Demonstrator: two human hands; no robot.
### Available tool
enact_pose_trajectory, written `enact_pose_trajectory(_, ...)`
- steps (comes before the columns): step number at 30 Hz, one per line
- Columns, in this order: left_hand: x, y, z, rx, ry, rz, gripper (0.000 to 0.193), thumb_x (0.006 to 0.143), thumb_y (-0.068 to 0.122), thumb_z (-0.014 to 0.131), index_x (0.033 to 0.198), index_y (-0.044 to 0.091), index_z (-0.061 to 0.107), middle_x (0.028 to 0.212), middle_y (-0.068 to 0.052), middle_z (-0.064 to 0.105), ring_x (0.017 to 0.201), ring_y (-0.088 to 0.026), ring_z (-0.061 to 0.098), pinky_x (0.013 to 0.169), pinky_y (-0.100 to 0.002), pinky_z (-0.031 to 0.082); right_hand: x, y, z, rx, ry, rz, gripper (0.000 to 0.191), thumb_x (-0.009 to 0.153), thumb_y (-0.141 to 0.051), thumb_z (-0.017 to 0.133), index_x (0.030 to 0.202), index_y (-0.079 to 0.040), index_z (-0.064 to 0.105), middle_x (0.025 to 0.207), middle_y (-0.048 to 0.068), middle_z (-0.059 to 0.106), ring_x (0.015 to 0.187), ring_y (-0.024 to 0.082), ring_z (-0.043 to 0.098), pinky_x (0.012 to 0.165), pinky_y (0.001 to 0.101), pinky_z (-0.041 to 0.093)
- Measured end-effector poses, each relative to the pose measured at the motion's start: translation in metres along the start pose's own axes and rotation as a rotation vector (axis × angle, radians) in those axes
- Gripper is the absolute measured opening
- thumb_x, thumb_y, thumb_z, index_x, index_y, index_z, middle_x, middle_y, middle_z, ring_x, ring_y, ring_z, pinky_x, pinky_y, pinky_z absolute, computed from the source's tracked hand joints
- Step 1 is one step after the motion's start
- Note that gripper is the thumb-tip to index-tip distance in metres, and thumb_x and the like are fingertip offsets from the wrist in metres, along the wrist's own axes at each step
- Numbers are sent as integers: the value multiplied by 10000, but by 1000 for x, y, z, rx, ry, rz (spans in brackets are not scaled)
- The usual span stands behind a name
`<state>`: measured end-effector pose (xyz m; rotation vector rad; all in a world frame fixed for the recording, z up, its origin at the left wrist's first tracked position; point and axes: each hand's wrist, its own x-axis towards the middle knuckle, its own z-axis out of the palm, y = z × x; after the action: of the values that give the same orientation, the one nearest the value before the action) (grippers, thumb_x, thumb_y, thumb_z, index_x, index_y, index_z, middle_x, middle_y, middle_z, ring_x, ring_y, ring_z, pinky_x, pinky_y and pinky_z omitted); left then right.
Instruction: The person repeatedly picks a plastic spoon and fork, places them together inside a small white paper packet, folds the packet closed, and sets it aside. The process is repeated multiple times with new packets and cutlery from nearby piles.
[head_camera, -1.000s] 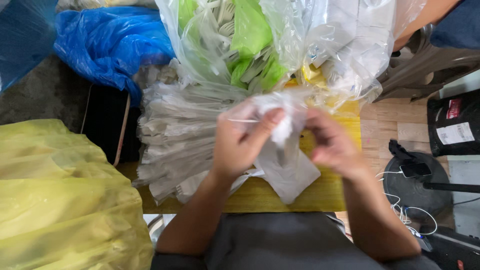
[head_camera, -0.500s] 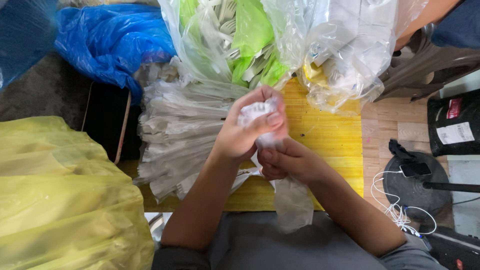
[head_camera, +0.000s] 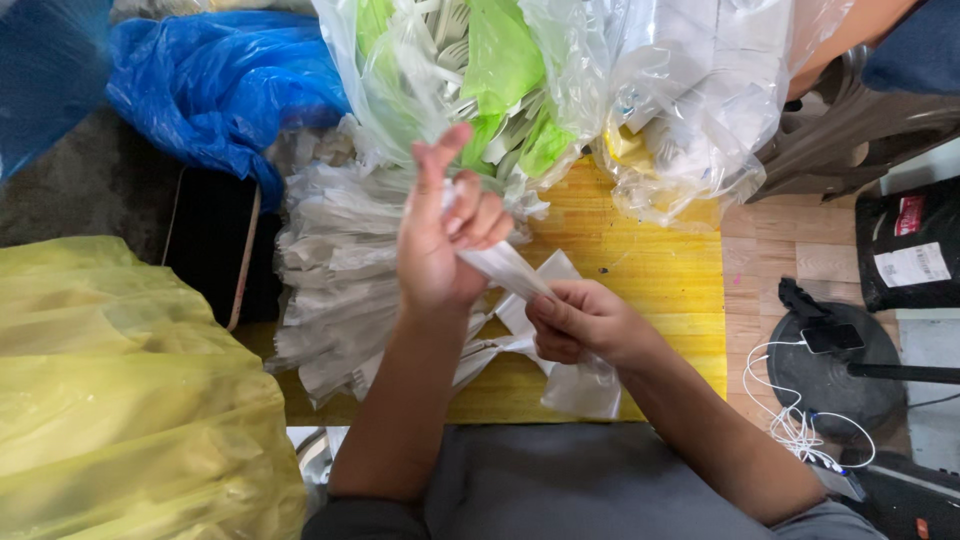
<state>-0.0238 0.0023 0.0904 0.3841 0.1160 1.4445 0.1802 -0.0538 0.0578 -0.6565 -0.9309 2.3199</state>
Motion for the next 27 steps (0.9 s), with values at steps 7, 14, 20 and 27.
enact_pose_trajectory(7,0,15,-13,148,62,186,390,1155,394,521,1291,40,612,700,28,441,591,-69,408,595,-246,382,-15,2,-10,-197,148,-105,366,1084,-331,532,831,-65,528,652,-28,436,568,83,392,530,255,328)
enact_pose_trajectory(14,-12,12,21,1915,10,909,311,1029,247,708,1264,55,642,1362,-177,571,1336,-293,492,1186,-453,369,-25,-16,-30,-774,443,-179,409,1078,-343,536,795,-53,591,672,-12,501,601,77,448,555,244,387)
enact_pose_trajectory(20,-14,-30,45,1966,-562,304,390,984,432,628,1145,78,656,1174,-161,685,1142,-371,638,1024,-534,471,-27,-31,-42,-1010,258,-292,197,1037,-169,583,942,-19,669,795,31,659,718,132,606,659,282,515)
enact_pose_trajectory(27,-12,-30,24,1806,-523,-265,458,1032,475,485,922,80,690,809,-163,740,784,-395,693,729,-515,523,-40,-77,-20,-1292,-36,-112,241,1010,-262,575,1014,-41,671,770,71,696,657,182,687,616,326,533)
